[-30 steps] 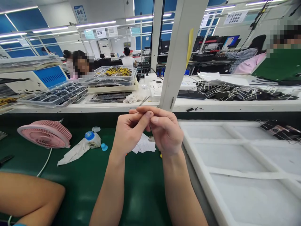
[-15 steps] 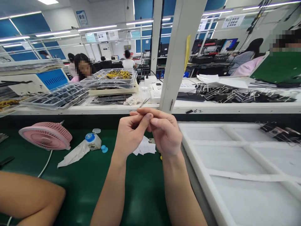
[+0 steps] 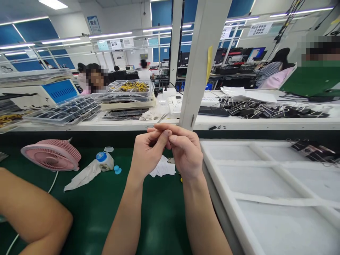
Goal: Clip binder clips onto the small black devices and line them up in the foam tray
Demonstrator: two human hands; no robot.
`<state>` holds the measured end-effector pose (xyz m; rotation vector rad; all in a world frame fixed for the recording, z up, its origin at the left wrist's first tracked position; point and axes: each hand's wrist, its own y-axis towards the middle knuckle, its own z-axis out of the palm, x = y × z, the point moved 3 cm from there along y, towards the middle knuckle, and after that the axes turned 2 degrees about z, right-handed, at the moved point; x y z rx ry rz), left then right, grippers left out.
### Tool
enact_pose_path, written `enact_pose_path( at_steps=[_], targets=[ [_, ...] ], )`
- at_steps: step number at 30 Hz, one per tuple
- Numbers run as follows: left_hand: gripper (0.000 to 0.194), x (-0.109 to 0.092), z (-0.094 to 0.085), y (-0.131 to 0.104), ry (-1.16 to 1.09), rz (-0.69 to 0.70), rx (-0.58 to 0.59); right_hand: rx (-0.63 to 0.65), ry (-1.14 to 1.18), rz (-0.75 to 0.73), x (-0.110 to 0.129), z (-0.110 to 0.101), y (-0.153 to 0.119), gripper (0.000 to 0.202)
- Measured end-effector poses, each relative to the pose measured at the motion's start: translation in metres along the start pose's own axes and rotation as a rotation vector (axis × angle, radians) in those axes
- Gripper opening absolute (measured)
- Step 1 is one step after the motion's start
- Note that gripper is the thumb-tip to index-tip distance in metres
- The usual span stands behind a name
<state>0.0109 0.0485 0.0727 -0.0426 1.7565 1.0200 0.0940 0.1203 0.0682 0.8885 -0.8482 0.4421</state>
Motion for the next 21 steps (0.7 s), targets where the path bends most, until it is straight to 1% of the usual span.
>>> enact_pose_path(
  at_steps=[4,9,21],
  targets=[
    [0.052,-0.0016,-0.0001,-0.0009,0.027,0.017,-0.029,0.009,0.004,-0.006,0.001,0.0006,-0.0007,0.033],
    [0.051,-0.003,0.0012,-0.0015,0.03,0.027,-0.036,0.025,0.041,-0.037,0.0011,0.0007,-0.0003,0.032],
    [0.053,-0.0032,0.003,-0.0013,0.061,0.048,-0.045,-0.005,0.008,-0.005,-0.0004,-0.0001,0.0013,0.031]
  ],
)
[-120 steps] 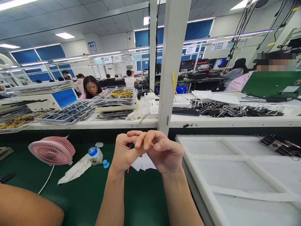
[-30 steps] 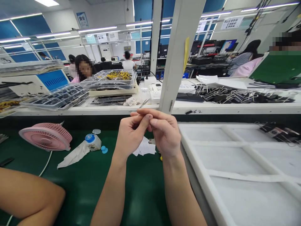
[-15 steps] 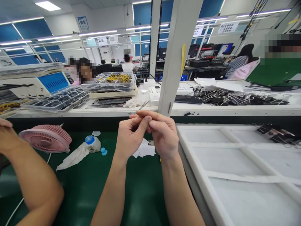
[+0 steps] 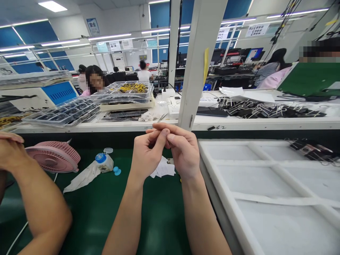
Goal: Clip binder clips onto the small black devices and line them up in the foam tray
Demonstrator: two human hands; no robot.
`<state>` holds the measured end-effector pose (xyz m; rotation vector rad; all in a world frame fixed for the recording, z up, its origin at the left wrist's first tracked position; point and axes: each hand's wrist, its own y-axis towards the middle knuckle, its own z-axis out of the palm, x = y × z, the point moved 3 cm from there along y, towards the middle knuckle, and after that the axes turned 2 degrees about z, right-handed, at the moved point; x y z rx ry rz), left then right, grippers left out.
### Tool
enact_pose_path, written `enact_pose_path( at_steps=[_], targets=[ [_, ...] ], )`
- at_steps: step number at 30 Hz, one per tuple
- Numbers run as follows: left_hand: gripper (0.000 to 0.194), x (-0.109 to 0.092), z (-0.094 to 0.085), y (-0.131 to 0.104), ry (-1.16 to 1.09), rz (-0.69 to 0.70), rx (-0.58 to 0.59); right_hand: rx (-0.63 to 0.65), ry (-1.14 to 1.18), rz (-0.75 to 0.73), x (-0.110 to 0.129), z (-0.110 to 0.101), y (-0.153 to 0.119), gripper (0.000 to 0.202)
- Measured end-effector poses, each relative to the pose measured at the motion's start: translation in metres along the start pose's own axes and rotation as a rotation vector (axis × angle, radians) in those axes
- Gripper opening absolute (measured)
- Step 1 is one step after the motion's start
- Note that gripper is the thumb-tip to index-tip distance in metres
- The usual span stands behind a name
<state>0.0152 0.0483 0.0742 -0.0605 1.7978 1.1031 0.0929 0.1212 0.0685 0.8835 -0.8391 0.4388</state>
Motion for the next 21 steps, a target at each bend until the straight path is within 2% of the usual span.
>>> enact_pose_path(
  at_steps=[21],
  targets=[
    [0.053,-0.0022,-0.0002,-0.0006,-0.022,0.008,0.009,0.019,0.047,-0.04,0.0001,0.001,0.0005,0.027]
  ],
)
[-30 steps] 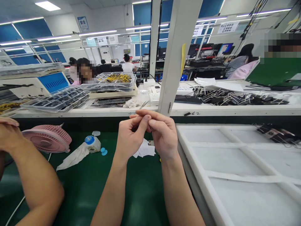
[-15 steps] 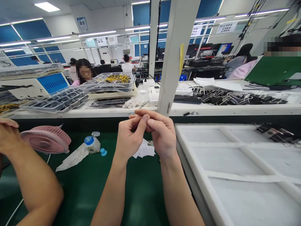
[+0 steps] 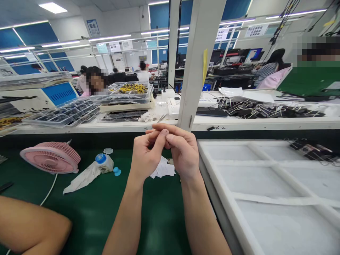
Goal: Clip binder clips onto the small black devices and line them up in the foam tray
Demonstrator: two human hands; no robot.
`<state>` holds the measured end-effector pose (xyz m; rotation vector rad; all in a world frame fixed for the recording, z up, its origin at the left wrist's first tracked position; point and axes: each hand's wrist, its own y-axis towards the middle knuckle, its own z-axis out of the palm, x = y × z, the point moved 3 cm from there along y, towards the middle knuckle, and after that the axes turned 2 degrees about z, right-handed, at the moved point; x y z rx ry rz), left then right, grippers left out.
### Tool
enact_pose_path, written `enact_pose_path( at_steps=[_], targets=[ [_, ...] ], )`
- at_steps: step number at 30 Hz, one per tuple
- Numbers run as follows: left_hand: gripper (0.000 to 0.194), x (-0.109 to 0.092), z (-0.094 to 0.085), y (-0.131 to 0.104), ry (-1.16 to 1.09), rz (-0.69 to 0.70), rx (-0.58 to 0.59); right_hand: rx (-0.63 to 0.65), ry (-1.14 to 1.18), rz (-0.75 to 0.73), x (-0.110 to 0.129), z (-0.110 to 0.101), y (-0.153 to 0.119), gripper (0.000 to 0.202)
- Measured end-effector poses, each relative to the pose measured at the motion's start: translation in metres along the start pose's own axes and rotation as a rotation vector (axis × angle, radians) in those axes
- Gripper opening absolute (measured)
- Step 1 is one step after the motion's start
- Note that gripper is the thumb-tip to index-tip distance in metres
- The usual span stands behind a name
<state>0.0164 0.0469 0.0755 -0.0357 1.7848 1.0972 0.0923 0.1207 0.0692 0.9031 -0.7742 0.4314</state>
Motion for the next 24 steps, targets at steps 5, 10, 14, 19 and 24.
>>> enact_pose_path(
  at_steps=[5,10,14,19,24],
  targets=[
    [0.051,0.002,0.001,0.0,-0.005,-0.019,0.003,0.014,0.015,-0.018,0.0,-0.001,0.001,0.027],
    [0.049,0.005,0.001,0.001,-0.001,-0.007,0.002,0.016,0.011,-0.031,-0.001,-0.003,0.001,0.028],
    [0.049,0.006,0.001,0.001,0.019,0.001,0.001,0.03,0.005,-0.046,0.0,-0.003,0.001,0.029],
    [0.047,0.01,0.0,0.0,0.032,0.004,-0.011,0.044,0.029,-0.062,0.001,-0.002,0.001,0.029],
    [0.045,0.012,0.0,0.0,0.043,0.014,-0.011,0.026,0.011,-0.066,0.001,-0.001,0.001,0.026]
  ],
)
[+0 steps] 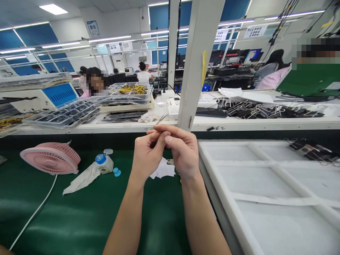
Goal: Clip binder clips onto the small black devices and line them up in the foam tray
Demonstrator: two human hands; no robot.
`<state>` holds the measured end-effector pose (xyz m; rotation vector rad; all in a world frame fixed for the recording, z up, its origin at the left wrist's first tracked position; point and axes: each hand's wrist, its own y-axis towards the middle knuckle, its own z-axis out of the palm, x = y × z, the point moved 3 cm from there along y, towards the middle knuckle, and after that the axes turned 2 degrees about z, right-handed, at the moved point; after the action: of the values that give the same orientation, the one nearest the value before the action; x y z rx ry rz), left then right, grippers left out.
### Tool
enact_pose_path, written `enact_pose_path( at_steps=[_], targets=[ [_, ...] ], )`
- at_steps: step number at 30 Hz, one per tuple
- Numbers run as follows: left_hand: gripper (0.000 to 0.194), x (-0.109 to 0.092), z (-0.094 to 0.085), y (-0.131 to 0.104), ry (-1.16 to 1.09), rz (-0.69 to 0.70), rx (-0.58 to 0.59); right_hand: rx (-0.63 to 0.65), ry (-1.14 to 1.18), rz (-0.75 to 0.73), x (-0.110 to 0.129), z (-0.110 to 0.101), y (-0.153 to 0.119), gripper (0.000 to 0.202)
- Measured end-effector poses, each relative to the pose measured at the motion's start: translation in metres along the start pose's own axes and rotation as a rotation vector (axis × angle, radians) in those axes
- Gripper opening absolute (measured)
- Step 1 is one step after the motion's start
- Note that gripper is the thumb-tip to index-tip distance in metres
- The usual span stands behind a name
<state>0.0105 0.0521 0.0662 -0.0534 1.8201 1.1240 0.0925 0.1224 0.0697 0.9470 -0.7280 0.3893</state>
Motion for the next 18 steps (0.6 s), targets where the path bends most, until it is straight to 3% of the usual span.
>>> enact_pose_path(
  at_steps=[4,9,18],
  targets=[
    [0.045,-0.0014,0.0004,0.0008,0.004,0.006,0.01,-0.024,-0.044,0.006,-0.0014,-0.0016,-0.0004,0.024],
    [0.045,-0.0026,0.0017,0.002,-0.037,-0.018,0.032,-0.058,-0.081,0.008,-0.0046,-0.0051,-0.0002,0.045],
    [0.047,-0.0028,0.0027,0.002,-0.293,-0.15,0.17,-0.035,-0.094,0.055,-0.0017,-0.0034,-0.0012,0.035]
  ],
)
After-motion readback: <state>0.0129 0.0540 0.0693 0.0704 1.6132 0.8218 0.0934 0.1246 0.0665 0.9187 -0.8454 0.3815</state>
